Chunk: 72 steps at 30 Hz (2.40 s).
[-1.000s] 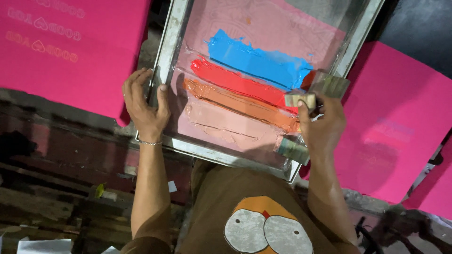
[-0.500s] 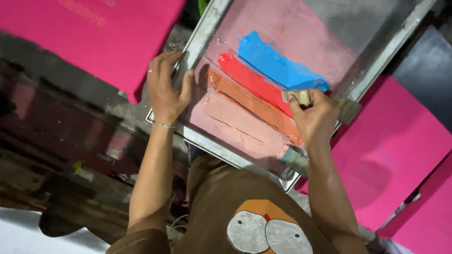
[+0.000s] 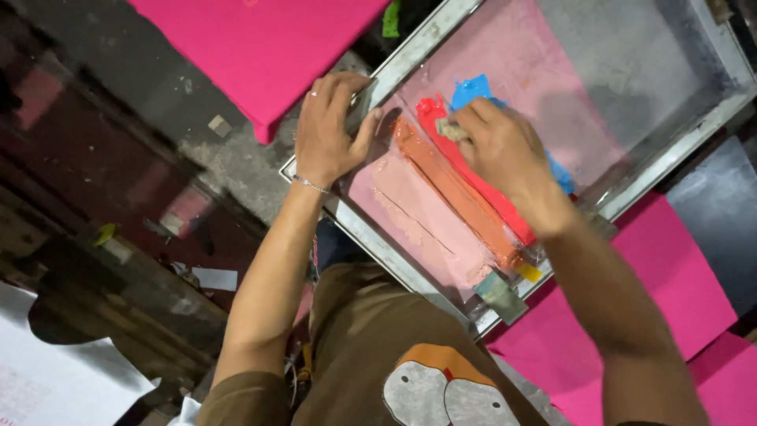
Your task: Performing manual screen printing on multiple pieces of pink fabric using a squeegee and a screen frame.
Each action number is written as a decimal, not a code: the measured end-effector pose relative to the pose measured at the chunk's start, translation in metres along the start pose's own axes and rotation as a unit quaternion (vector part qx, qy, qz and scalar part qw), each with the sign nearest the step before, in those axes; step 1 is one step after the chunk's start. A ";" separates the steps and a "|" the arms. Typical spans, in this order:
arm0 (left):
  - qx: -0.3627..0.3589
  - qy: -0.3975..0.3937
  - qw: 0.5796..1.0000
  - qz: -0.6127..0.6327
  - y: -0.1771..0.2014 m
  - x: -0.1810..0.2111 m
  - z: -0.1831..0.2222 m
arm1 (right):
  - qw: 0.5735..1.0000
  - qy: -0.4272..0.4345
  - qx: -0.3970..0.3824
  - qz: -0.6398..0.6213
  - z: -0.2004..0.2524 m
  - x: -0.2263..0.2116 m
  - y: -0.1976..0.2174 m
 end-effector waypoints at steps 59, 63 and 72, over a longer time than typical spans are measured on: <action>-0.032 -0.070 0.997 0.029 0.003 0.006 -0.004 | 0.972 -0.200 -0.126 0.008 0.178 0.022 0.037; -0.043 -0.057 0.996 0.055 0.001 0.004 -0.004 | 0.926 -0.353 0.004 -0.135 0.224 0.030 0.035; -0.037 -0.061 0.995 0.070 -0.005 -0.013 0.002 | 0.660 -0.697 0.214 -0.181 0.302 -0.016 -0.004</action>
Point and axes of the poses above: each hand's wrist, its own z-axis away from the middle knuckle, its own y-axis out of the back of the hand, x = y × z, the point moved 6 cm from there along -z, towards the middle knuckle, and after that the axes turned 6 degrees about -z, right-handed, at the moved point
